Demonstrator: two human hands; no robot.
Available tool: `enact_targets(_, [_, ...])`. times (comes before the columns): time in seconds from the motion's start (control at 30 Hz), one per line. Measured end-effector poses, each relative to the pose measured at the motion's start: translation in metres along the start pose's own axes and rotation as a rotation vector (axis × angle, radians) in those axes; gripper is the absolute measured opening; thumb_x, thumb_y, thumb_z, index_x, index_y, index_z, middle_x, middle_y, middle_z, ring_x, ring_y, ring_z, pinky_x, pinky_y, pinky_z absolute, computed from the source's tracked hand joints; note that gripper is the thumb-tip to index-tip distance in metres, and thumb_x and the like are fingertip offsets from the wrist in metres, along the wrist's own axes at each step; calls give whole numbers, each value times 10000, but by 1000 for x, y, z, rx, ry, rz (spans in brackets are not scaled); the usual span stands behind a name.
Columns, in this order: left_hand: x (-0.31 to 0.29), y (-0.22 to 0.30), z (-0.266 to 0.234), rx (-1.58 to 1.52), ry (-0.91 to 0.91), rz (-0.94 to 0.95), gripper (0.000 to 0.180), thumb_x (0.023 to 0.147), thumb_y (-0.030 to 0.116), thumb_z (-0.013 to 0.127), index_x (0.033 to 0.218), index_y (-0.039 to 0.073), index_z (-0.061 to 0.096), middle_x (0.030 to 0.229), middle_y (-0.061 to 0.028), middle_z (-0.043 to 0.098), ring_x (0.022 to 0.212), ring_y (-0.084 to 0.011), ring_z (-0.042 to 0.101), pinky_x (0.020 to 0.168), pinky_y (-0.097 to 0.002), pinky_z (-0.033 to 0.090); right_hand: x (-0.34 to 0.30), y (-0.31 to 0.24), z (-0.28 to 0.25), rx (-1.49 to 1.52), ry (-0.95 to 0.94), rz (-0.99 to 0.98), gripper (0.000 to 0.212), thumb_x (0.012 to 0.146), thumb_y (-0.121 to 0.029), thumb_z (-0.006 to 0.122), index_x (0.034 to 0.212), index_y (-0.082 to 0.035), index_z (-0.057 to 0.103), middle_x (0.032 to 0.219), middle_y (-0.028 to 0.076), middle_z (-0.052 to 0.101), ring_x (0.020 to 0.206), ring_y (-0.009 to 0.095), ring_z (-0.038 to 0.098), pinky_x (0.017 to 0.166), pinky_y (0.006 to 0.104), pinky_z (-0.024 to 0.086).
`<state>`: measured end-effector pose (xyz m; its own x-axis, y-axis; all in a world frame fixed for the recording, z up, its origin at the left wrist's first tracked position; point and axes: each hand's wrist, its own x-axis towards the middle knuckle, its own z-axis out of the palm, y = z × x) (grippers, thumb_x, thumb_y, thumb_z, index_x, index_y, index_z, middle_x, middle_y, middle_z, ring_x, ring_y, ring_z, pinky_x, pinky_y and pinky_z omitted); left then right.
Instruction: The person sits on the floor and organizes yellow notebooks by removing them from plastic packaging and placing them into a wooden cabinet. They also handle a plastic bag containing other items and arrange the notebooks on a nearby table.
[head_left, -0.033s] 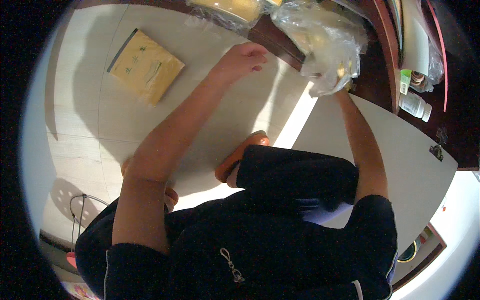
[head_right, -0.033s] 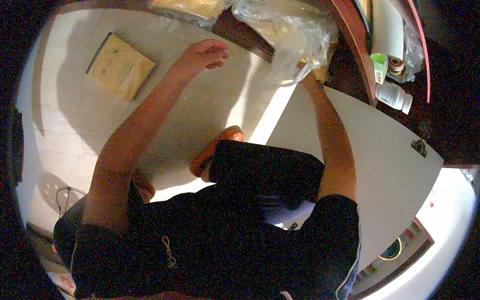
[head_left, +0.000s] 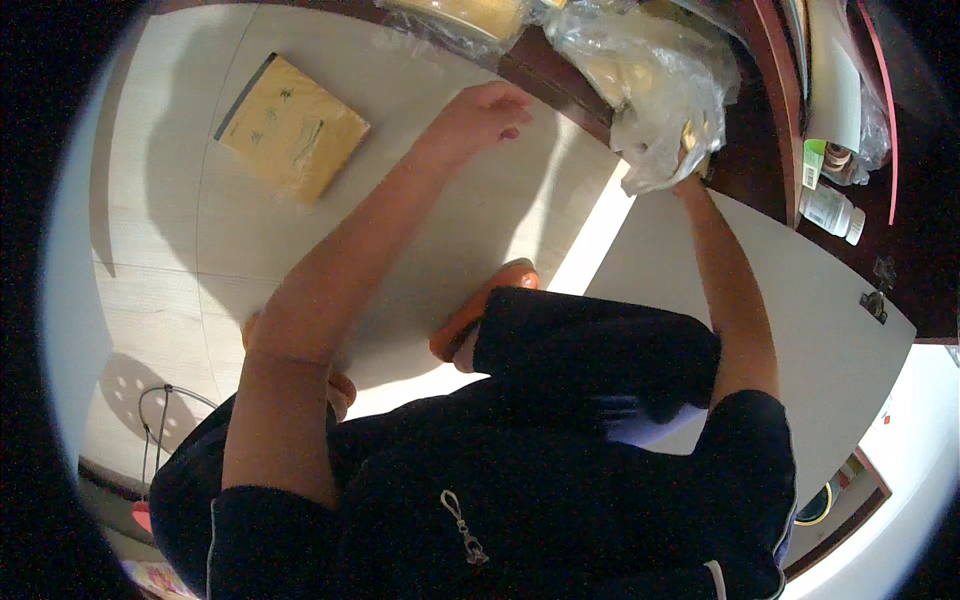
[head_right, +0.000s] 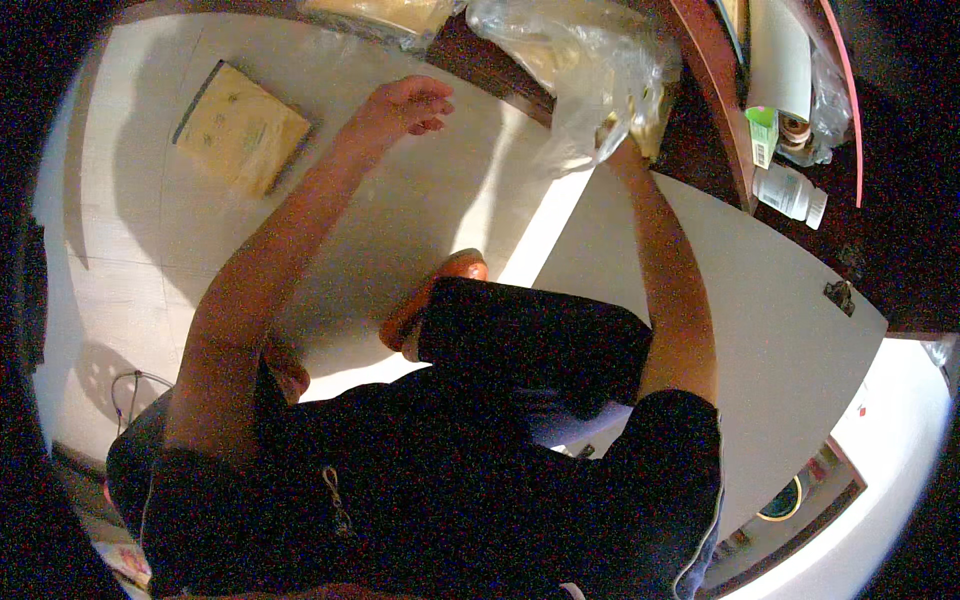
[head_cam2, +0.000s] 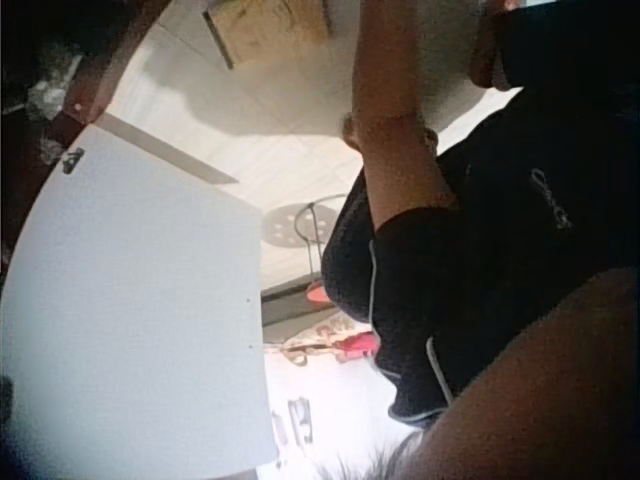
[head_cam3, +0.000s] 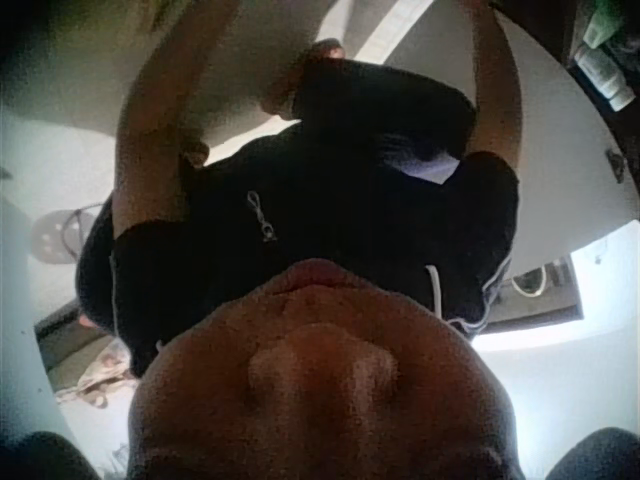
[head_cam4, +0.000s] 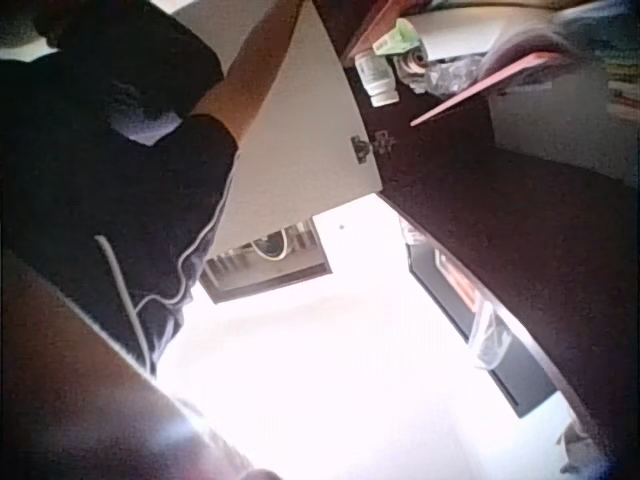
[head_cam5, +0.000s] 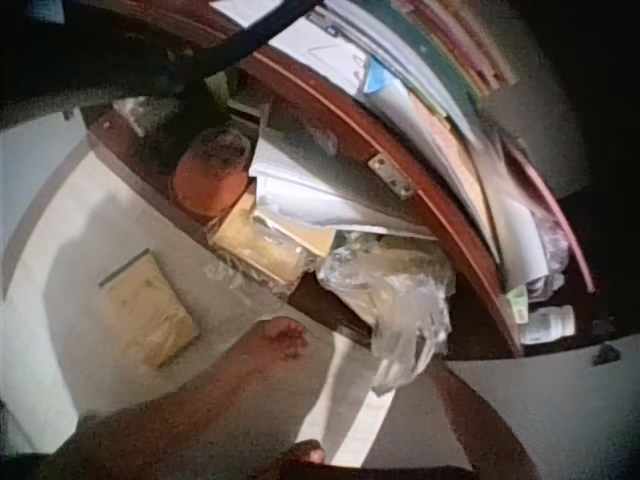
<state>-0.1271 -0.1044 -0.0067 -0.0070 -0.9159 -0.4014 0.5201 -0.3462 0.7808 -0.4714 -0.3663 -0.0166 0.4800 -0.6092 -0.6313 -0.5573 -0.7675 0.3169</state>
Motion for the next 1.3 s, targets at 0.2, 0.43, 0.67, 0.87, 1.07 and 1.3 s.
enact_targets(0.2, [1, -13, 9, 46, -70, -50, 291, 836, 251, 555, 1061, 67, 542, 941, -45, 616, 762, -124, 581, 680, -252, 458, 4, -13, 1, -32, -64, -161, 409, 848, -420, 448, 1102, -116, 548, 1085, 137, 565, 970, 303, 549, 862, 405, 422])
enact_targets(0.43, [-16, 9, 24, 31, -133, -89, 364, 858, 366, 509, 1077, 76, 537, 954, -50, 609, 762, -135, 598, 688, -264, 462, -32, -101, 15, 234, -439, -265, 409, 851, -416, 446, 1119, -127, 554, 1142, 122, 545, 1003, 286, 541, 889, 391, 414])
enact_targets(0.67, [-26, 6, 25, -28, -171, -137, 405, 853, 418, 504, 1082, 85, 531, 957, -51, 602, 756, -149, 601, 700, -269, 456, -56, -55, -74, 530, -827, 226, 384, 820, -402, 477, 983, -76, 595, 989, 137, 608, 797, 277, 603, 786, 397, 472])
enact_targets(0.87, [-20, -6, 18, 35, -180, -128, 378, 851, 379, 525, 1083, 80, 528, 970, -48, 596, 786, -146, 590, 736, -280, 456, -9, 14, -29, 31, -44, -395, 238, 737, -225, 555, 908, -67, 604, 903, 117, 620, 744, 243, 613, 676, 365, 500])
enact_targets(1.07, [-20, -5, 18, 119, -176, -193, 385, 863, 381, 502, 1101, 79, 524, 988, -60, 595, 809, -157, 589, 749, -285, 454, -16, -13, -3, 164, -19, -490, 204, 787, -224, 511, 853, -68, 625, 836, 93, 637, 745, 218, 610, 647, 342, 492])
enact_targets(1.3, [-19, -10, 27, 63, -205, -195, 408, 865, 390, 490, 1118, 71, 517, 990, -60, 599, 820, -156, 589, 748, -288, 451, -4, -41, 6, 337, 87, -172, 425, 819, -397, 498, 848, 13, 602, 817, 192, 609, 789, 311, 597, 718, 428, 468])
